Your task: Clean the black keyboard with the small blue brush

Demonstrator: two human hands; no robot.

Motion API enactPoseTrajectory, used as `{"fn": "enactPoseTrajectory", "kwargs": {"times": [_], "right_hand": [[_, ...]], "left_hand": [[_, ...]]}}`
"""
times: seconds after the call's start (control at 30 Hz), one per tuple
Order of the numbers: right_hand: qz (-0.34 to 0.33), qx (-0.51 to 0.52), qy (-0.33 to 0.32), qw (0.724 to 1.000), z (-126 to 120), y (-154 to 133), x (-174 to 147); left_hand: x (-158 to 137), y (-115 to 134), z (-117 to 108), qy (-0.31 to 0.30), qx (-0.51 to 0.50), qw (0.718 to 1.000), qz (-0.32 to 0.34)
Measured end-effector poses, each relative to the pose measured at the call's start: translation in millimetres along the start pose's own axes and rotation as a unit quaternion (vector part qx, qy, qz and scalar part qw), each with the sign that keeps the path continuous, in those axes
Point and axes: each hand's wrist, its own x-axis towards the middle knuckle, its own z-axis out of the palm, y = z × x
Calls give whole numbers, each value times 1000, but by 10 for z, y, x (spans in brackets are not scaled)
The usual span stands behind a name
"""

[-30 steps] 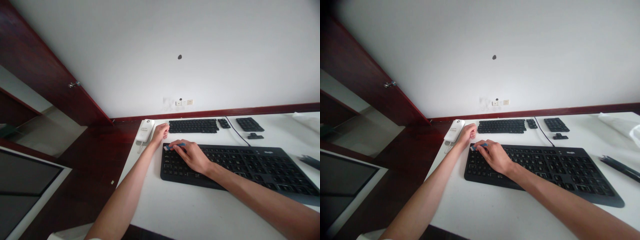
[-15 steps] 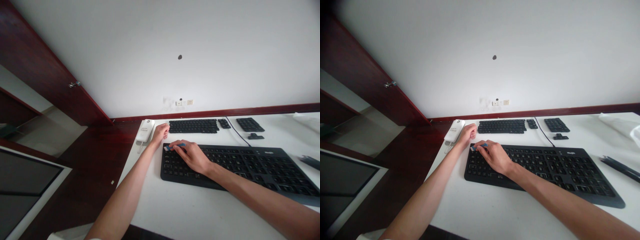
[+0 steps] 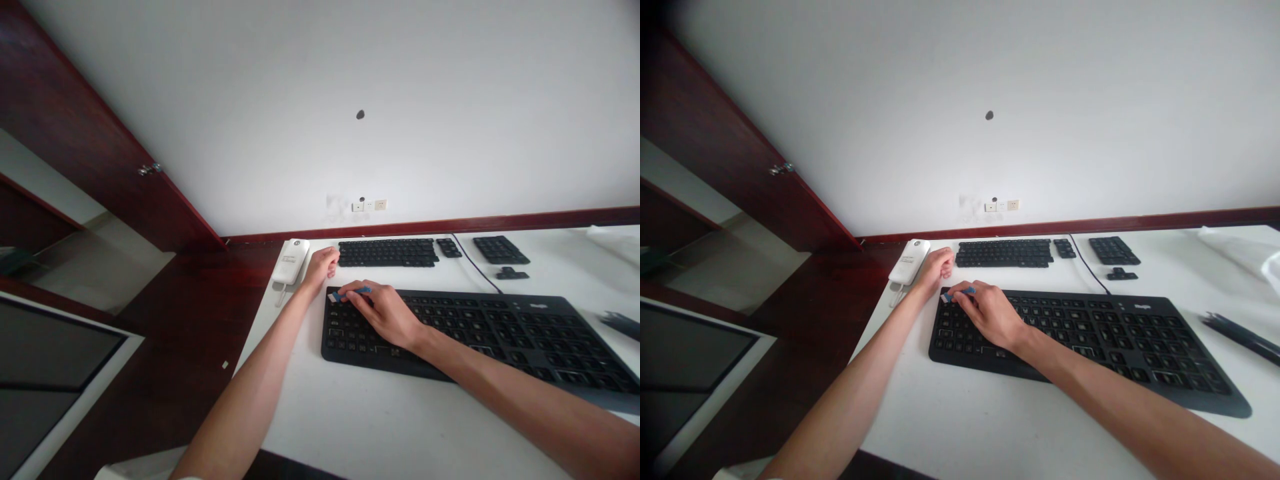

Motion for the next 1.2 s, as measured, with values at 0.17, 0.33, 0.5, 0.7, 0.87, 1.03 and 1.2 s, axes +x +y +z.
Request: {"fn": "enactPoseTrajectory", "kwargs": {"times": [0.17, 0.33, 0.5, 0.7, 0.87, 1.03, 1.2], "right_hand": [[-1, -3, 0, 1000, 1, -3, 3], [1, -6, 3, 1000, -2, -11, 9], [-12, -9, 3, 1000, -12, -25, 9], [-16, -5, 6, 1000, -5, -16, 7], [-13, -5, 2, 1000, -3, -15, 7], [-7, -6, 3, 1000, -5, -24, 10], [-10, -4, 1, 1000, -5, -20, 9]], "left_hand": [[-5, 2, -1, -2, 6, 1000, 5], [-5, 14, 8, 1, 9, 1000, 0], [-20, 34, 22, 7, 12, 1000, -5], [-15, 34, 22, 5, 10, 1000, -4], [-1, 18, 17, 6, 11, 1000, -2], [-6, 19, 15, 6, 10, 1000, 0], [-5, 14, 6, 0, 8, 1000, 0]]}}
